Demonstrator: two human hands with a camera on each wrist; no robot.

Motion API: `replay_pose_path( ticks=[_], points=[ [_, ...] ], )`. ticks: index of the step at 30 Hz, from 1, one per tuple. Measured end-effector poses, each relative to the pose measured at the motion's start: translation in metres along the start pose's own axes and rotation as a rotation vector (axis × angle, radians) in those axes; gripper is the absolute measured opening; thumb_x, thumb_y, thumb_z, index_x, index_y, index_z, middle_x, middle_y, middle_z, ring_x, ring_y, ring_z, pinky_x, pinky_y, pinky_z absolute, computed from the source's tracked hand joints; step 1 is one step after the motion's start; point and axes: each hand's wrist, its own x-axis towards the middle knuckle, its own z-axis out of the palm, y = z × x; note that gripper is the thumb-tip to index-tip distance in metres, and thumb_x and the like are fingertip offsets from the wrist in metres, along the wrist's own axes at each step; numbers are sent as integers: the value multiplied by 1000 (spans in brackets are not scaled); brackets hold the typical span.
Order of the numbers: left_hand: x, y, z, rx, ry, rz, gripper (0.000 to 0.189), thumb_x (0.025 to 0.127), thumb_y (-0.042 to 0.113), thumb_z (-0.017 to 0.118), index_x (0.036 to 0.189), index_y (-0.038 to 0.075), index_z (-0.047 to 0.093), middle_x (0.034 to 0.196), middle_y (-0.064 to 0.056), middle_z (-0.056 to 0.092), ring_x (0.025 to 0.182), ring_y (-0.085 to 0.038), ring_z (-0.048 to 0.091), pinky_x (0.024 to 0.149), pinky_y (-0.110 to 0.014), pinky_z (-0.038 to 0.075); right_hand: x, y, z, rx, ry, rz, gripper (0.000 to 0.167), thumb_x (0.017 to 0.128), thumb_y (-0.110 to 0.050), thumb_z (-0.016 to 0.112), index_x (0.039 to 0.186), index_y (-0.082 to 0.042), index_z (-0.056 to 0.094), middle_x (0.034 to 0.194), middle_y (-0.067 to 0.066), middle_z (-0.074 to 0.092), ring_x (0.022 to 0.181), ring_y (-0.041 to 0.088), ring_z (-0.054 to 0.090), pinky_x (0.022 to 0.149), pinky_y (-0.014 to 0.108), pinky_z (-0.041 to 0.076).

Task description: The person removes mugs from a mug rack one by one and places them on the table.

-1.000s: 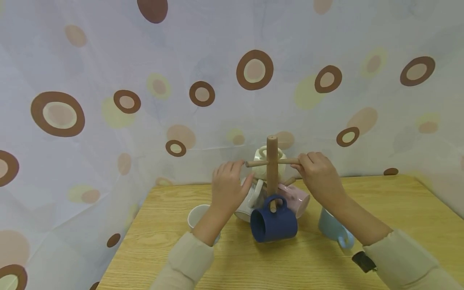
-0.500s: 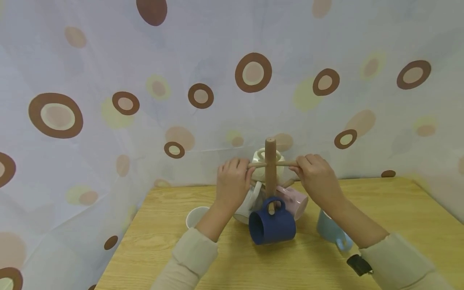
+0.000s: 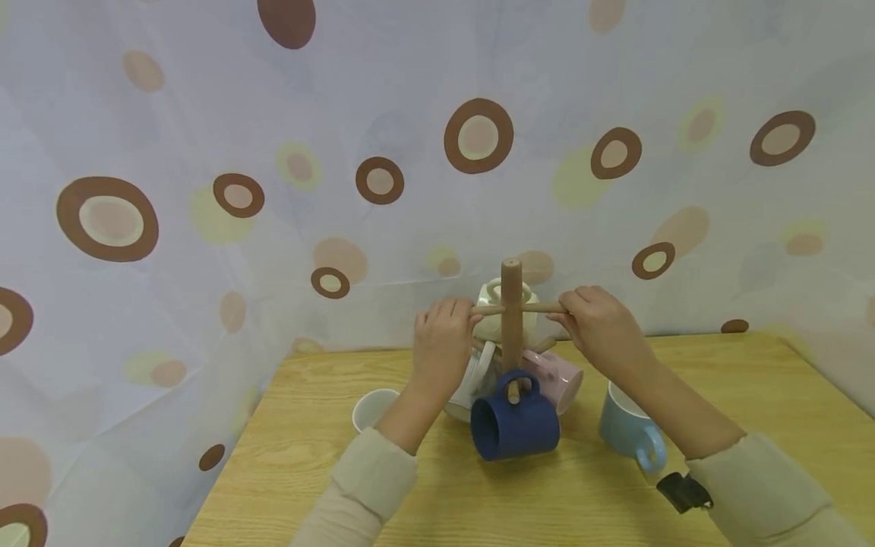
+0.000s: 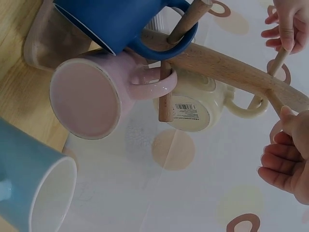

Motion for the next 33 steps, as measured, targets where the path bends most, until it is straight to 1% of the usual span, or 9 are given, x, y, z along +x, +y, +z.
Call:
replay_pose_path(
  ticks=[3, 5, 8, 10, 13, 23, 27, 30, 33],
  points=[
    [0, 1, 0, -21, -8, -19, 21, 87, 31, 54, 86, 11, 60, 81, -1, 65, 75, -16, 62, 62, -27, 44, 1, 0, -1, 12, -22, 6, 46, 90, -38, 35, 75, 0, 56, 66, 10, 56, 61, 23, 53, 53, 32, 47],
    [-1, 2, 0, -46, -18, -31, 21, 88, 31, 54, 87, 10, 59, 82, -1, 65, 76, -17, 62, 61, -27, 43, 1, 0, -2, 24, -35, 9, 33, 88, -30, 52, 75, 0, 56, 66, 10, 56, 61, 23, 53, 53, 32, 47],
    [-1, 2, 1, -78, -27, -45, 21, 88, 30, 53, 87, 10, 59, 83, -2, 65, 78, -17, 63, 60, -27, 42, 2, 0, -3, 36, -48, 7, 21, 76, -13, 72, 74, -1, 55, 67, 9, 57, 62, 22, 53, 53, 32, 47],
    [-1, 2, 3, -87, -27, -52, 21, 88, 30, 53, 86, 10, 59, 84, -2, 66, 79, -16, 63, 61, -27, 42, 3, 1, -3, 44, -53, 2, 24, 68, -4, 77, 74, -1, 55, 67, 9, 57, 62, 22, 53, 53, 32, 47],
    [-1, 2, 4, -92, -19, -53, 20, 87, 30, 54, 87, 10, 59, 84, -2, 66, 80, -16, 63, 62, -27, 43, 4, 1, -3, 49, -62, -2, 24, 67, -3, 77, 73, -1, 54, 67, 9, 57, 63, 21, 53, 54, 31, 47],
    [0, 2, 4, -132, -8, -52, 21, 87, 29, 53, 88, 9, 60, 85, -1, 66, 82, -16, 63, 63, -28, 44, 3, 4, -3, 47, -55, -30, 20, 73, -8, 74, 74, -1, 54, 68, 9, 56, 63, 20, 51, 54, 31, 46],
    [0, 1, 4, -174, -20, -65, 20, 88, 28, 54, 88, 9, 61, 86, -2, 67, 83, -16, 64, 65, -29, 46, 1, 6, -1, 50, -29, -53, 33, 90, -29, 50, 74, 0, 53, 67, 10, 55, 62, 21, 50, 53, 30, 45],
    [-1, 1, 4, -188, -24, -68, 20, 88, 27, 54, 88, 8, 61, 87, -3, 67, 84, -17, 64, 66, -29, 46, 1, 6, 1, 48, -11, -67, 50, 95, -39, 30, 73, 0, 53, 67, 10, 55, 61, 21, 50, 52, 30, 45],
    [-1, 0, 4, -187, -25, -67, 20, 88, 27, 54, 89, 8, 61, 88, -3, 67, 84, -17, 64, 65, -29, 46, 1, 6, 2, 40, -2, -74, 52, 96, -40, 28, 74, 0, 53, 67, 10, 55, 61, 21, 50, 52, 30, 45]
  ],
)
